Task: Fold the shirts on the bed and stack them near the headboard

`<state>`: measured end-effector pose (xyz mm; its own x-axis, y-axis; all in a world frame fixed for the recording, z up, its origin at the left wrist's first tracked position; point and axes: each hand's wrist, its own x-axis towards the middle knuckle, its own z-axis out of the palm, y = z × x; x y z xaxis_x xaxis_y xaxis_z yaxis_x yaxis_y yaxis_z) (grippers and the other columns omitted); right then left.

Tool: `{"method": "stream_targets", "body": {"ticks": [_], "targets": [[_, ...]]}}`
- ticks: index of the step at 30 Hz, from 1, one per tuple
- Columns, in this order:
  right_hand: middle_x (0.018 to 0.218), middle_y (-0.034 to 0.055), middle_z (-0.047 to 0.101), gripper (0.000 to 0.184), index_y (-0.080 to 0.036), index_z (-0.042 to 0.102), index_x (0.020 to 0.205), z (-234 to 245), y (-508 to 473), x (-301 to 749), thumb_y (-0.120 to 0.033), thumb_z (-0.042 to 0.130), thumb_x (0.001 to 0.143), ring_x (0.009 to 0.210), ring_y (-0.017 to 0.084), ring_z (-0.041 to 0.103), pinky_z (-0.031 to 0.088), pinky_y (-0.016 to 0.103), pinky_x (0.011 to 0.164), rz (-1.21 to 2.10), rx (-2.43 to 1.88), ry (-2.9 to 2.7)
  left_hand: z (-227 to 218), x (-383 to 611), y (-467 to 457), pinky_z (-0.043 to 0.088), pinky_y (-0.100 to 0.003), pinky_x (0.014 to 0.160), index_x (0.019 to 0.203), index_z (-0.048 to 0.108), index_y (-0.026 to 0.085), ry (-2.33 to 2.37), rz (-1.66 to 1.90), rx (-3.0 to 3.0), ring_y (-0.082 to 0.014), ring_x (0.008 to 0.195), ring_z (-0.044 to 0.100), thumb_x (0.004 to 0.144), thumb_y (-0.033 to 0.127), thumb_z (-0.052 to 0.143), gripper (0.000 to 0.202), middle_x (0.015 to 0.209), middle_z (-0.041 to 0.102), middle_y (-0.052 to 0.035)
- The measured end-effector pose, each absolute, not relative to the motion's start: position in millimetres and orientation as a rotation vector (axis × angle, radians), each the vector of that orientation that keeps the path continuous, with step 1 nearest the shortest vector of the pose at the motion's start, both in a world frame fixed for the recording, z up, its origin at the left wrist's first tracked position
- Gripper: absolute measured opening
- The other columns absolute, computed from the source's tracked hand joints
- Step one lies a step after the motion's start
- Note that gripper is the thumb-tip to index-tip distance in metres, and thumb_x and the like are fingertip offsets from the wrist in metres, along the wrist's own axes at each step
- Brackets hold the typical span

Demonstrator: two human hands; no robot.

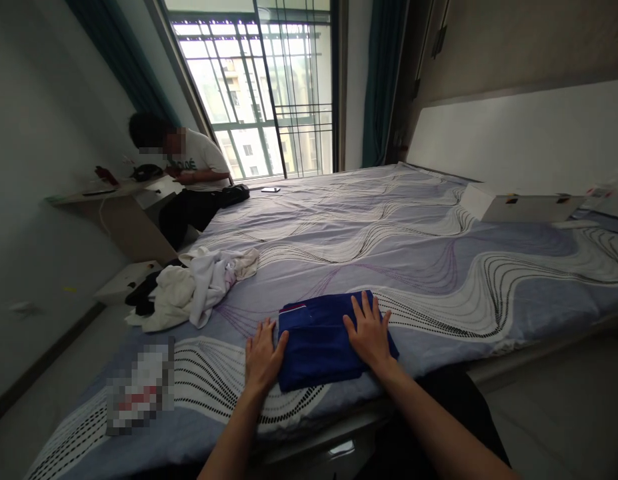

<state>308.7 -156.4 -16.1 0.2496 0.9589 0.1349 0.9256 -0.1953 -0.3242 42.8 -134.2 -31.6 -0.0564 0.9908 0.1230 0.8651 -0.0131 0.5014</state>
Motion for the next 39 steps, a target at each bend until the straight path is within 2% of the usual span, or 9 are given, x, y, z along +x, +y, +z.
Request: {"method": "stream_targets", "body": {"ticks": [4,7,13,17,20,23,28,34,39], "targets": [[0.167,0.0045,0.01,0.062,-0.02,0.026,0.159,-9.4,-181.5,269.1,-0.038,0.031,0.1,0.154,0.032,-0.003,-0.002,0.06,0.121,0.022,-1.918,-1.954,-23.2,82.6,-145.9,0.029,-0.05,0.121,0.143,0.05,0.016,1.904,0.985,1.967,-0.0253,0.15,0.029,0.098,0.032,0.035,0.05,0.16,0.039,-0.0113],[0.166,0.0058,0.017,0.067,-0.022,0.017,0.16,-16.7,-185.0,242.9,-0.038,0.037,0.098,0.154,0.033,0.003,-0.002,0.06,0.121,0.167,-1.757,-2.222,-21.4,119.5,-153.6,0.024,-0.053,0.123,0.148,0.046,0.022,1.705,0.903,2.267,-0.0246,0.152,0.025,0.097,0.023,0.033,0.052,0.16,0.038,-0.0055],[0.165,0.0083,0.02,0.067,-0.027,0.022,0.159,-24.6,-171.0,233.3,-0.043,0.041,0.097,0.154,0.034,0.003,-0.003,0.065,0.118,0.324,-1.781,-2.332,-24.4,137.9,-130.2,0.017,-0.063,0.121,0.149,0.043,0.037,1.8,0.547,2.355,-0.0307,0.151,0.025,0.097,0.036,0.039,0.053,0.161,0.036,0.0002],[0.167,0.0073,0.013,0.078,-0.024,0.018,0.16,-18.9,-148.8,245.2,-0.045,0.047,0.091,0.153,0.035,-0.005,-0.004,0.073,0.114,0.41,-1.871,-2.313,-19.6,135.6,-110.6,0.025,-0.062,0.118,0.152,0.039,0.034,1.868,0.484,2.341,-0.0314,0.149,0.031,0.099,0.041,0.032,0.054,0.16,0.039,-0.0033],[0.168,0.0026,0.008,0.08,-0.029,0.018,0.16,-18.7,-132.3,258.4,-0.052,0.049,0.09,0.154,0.033,-0.005,-0.005,0.074,0.113,0.415,-1.857,-2.326,-17.6,133.9,-110.0,0.029,-0.057,0.118,0.152,0.039,0.029,1.894,0.484,2.356,-0.0292,0.147,0.034,0.101,0.04,0.027,0.054,0.159,0.04,-0.0057],[0.168,-0.0004,0.007,0.074,-0.036,0.017,0.159,-25.8,-124.7,283.9,-0.062,0.041,0.093,0.154,0.029,0.0,-0.004,0.07,0.115,0.365,-1.872,-2.276,-22.5,120.2,-120.0,0.029,-0.055,0.118,0.153,0.038,0.028,1.899,0.486,2.394,-0.0294,0.148,0.033,0.1,0.042,0.029,0.055,0.161,0.037,-0.0072],[0.168,0.0006,0.009,0.065,-0.033,0.015,0.16,-44.6,-124.2,354.8,-0.06,0.025,0.101,0.154,0.027,0.006,0.002,0.068,0.117,0.26,-2.217,-1.963,-35.6,72.3,-138.1,0.025,-0.057,0.119,0.156,0.029,0.02,2.016,0.448,2.202,-0.0307,0.15,0.028,0.1,0.044,0.03,0.062,0.163,0.031,-0.0109],[0.165,0.0089,0.024,0.068,-0.014,0.03,0.156,-54.8,-132.1,399.9,-0.054,0.029,0.102,0.152,0.028,0.016,0.008,0.059,0.121,0.159,-2.386,-1.642,-32.4,51.7,-144.3,0.016,-0.059,0.122,0.145,0.048,0.016,2.118,0.518,1.901,-0.0309,0.152,0.023,0.098,0.049,0.029,0.06,0.161,0.036,-0.0108],[0.141,0.012,0.058,0.049,-0.015,0.062,0.131,-51.4,-151.0,383.6,-0.046,0.043,0.097,0.131,0.026,0.051,0.035,0.037,0.111,0.167,-2.094,-1.597,-42.6,62.7,-162.5,0.021,-0.057,0.122,0.118,0.068,0.015,2.108,0.731,1.774,-0.0329,0.149,0.03,0.092,0.052,0.042,0.052,0.154,0.047,-0.0137]]}}
